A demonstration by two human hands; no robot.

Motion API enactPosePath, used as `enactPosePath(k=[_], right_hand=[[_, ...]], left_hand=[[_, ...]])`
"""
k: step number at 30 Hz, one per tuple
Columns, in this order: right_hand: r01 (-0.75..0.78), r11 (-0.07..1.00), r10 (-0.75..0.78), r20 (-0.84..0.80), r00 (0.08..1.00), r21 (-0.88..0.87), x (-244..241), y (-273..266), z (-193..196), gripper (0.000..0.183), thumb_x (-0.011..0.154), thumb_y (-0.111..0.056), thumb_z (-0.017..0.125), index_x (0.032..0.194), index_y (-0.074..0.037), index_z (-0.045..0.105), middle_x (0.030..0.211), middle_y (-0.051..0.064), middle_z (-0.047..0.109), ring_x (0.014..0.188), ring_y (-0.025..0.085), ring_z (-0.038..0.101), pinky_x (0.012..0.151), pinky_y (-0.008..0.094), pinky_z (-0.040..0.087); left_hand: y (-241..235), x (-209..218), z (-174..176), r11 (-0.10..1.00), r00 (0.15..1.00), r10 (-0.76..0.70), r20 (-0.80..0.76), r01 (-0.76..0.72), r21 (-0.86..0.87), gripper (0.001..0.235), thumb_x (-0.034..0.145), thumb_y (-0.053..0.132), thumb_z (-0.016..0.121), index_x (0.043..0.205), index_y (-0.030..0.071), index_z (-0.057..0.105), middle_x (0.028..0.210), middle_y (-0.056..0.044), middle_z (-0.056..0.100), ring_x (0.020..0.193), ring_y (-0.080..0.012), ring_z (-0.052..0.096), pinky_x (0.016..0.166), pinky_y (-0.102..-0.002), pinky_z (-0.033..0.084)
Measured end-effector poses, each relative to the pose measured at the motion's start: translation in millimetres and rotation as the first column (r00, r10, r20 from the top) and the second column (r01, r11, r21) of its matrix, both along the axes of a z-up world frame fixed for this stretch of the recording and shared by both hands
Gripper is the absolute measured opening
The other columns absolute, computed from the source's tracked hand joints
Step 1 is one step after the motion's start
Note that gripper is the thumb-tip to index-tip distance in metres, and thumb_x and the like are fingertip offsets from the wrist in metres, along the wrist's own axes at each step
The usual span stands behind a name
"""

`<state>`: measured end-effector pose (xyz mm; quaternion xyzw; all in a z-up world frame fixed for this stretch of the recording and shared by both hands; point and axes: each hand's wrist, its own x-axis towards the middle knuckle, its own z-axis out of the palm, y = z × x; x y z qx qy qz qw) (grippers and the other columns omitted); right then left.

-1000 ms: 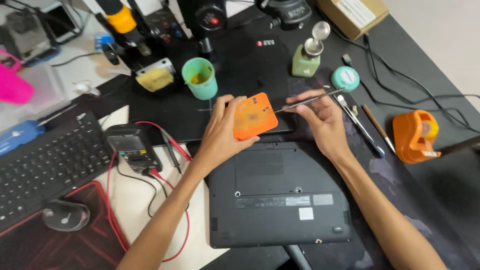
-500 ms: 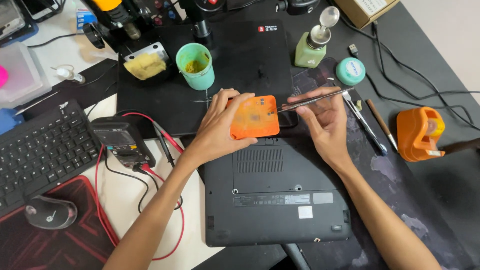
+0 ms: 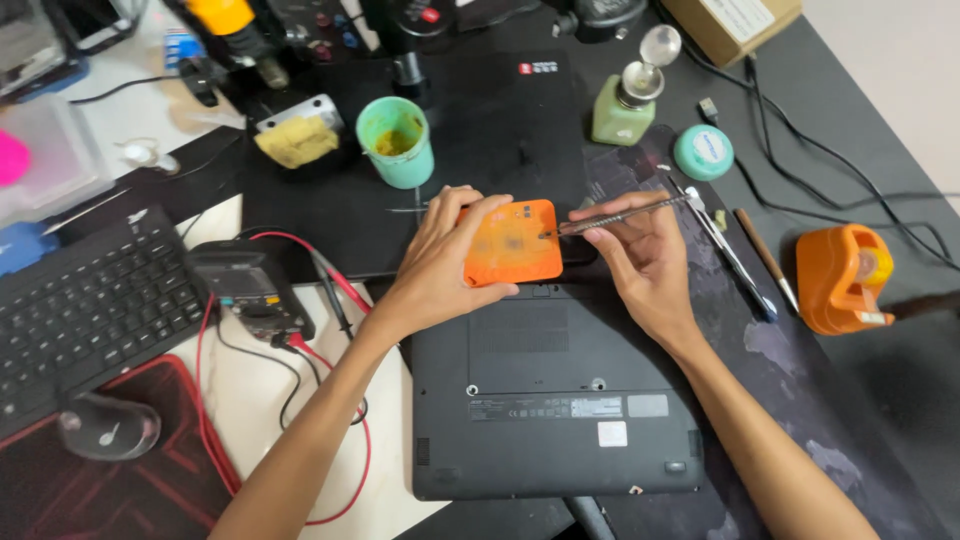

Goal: The person disassembles a black laptop by removing screws from the bottom case using a screwdriver. They then use a metal prying tool to separate the bottom cover, revealing the internal components including the battery and motherboard.

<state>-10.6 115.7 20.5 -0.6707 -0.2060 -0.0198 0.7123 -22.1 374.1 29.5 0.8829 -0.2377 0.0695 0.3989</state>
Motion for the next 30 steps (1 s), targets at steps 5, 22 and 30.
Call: enactPosePath(k=[5,22,30], right_hand=[[0.007,1.000,-0.007,0.004,1.000,0.003,1.3,0.4,-5.0,0.027,0.104,0.011,0.055,0.125,-0.001,0.042,0.126,0.022,0.067,0.120,0.027,0.069,0.107,0.035,0.056],[0.050,0.993,-0.046,0.039,0.998,-0.109,-2.7,3.3,1.7,0.025,0.102,0.009,0.056,0.121,-0.001,0.043,0.123,0.021,0.069,0.118,0.026,0.070,0.101,0.033,0.057],[0.058,0.991,-0.051,0.059,0.997,-0.122,-2.9,3.7,0.9,0.024,0.103,0.010,0.055,0.120,-0.001,0.043,0.122,0.022,0.069,0.117,0.027,0.071,0.098,0.032,0.059]], left_hand=[[2.3,-1.1,-1.5,1.000,1.000,0.004,0.021,-0.004,-0.005,0.094,0.067,0.030,0.092,0.147,0.012,0.046,0.131,-0.012,0.045,0.128,-0.0338,0.046,0.107,-0.044,0.041],[1.7,1.2,-6.4,1.000,1.000,-0.006,-0.023,0.006,0.008,0.096,0.067,0.036,0.092,0.147,0.012,0.045,0.133,-0.012,0.043,0.131,-0.0329,0.044,0.108,-0.046,0.040],[2.0,1.7,-7.9,1.000,1.000,-0.007,-0.025,0.008,0.024,0.095,0.067,0.038,0.092,0.147,0.013,0.046,0.134,-0.012,0.043,0.134,-0.0334,0.042,0.110,-0.047,0.039]])
